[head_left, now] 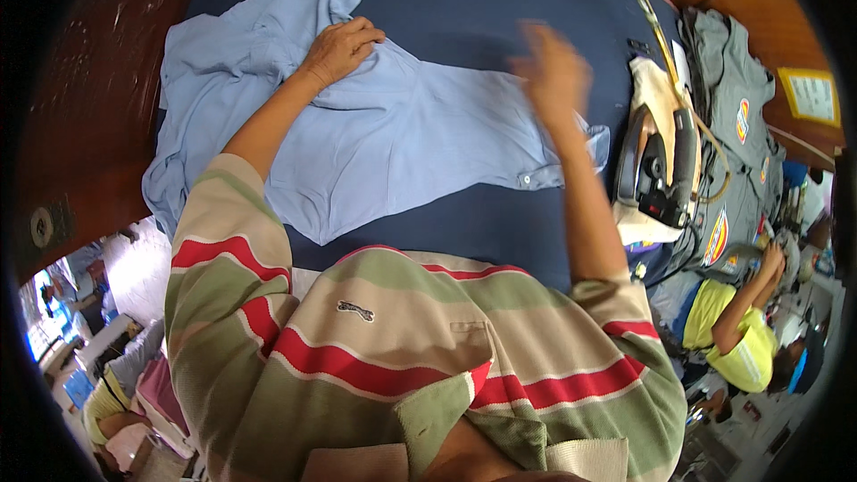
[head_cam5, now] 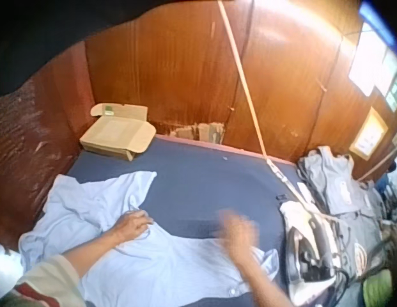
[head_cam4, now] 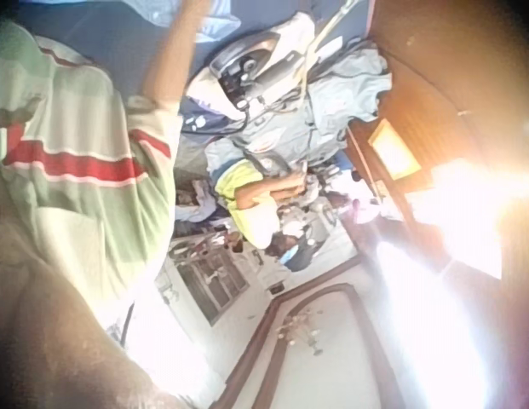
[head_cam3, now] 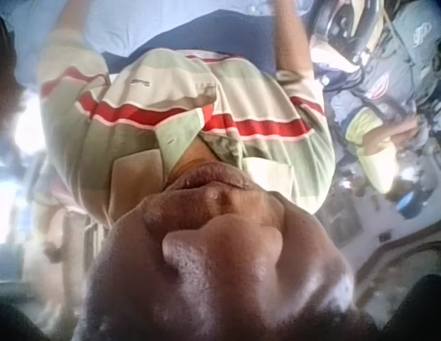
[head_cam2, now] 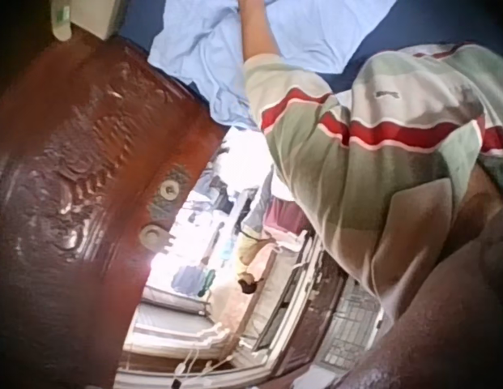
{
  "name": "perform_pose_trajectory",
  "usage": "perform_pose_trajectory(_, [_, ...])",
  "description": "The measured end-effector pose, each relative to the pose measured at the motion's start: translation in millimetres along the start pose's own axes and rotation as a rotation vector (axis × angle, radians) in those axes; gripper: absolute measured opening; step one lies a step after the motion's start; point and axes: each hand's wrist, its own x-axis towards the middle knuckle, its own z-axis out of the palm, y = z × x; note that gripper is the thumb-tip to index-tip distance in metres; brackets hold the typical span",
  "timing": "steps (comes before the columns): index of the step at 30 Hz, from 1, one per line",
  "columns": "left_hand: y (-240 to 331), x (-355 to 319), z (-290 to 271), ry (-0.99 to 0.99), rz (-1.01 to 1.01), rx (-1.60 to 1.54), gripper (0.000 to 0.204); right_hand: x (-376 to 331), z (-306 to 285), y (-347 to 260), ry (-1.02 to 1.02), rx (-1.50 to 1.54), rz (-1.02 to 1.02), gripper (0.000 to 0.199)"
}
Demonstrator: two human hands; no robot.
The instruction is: The person irons a blue collared shirt on a table using a steam iron and then folds the garment.
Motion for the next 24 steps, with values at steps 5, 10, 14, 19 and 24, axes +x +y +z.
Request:
perform_pose_trajectory(5, [9.1, 3.4, -4.9, -0.004, -0.024, -0.068, 0.02, -64.4, -129.2, 141.9, 0.061, -0.817, 0.578, 0.068])
perform_pose_trajectory(10, [9.6, 4.2, -7.3, -0.05, -0.048, -0.066, 0.032, -80.7, -155.3, 192.7, -0.008, -0.426, 0.513, 0.067])
perform_pose_trajectory(14, [10.6, 5.1, -8.3, -0.087, -0.074, -0.09, 0.032, -89.6, -160.5, 204.4, -0.094, 0.163, 1.021, 0.042])
perform_pose_trajectory(19, [6.9, 0.4, -7.2, -0.054, -0.049, -0.12, 0.031, -62.2, -142.6, 89.3, -0.185, 0.01, 0.532, 0.047])
perform_pose_trajectory(24, [2.8, 5.4, -8.8, -0.019, -0.014, -0.093, 0.031, -1.7, -98.9, -14.3, -0.24, 0.153, 0.328, 0.063])
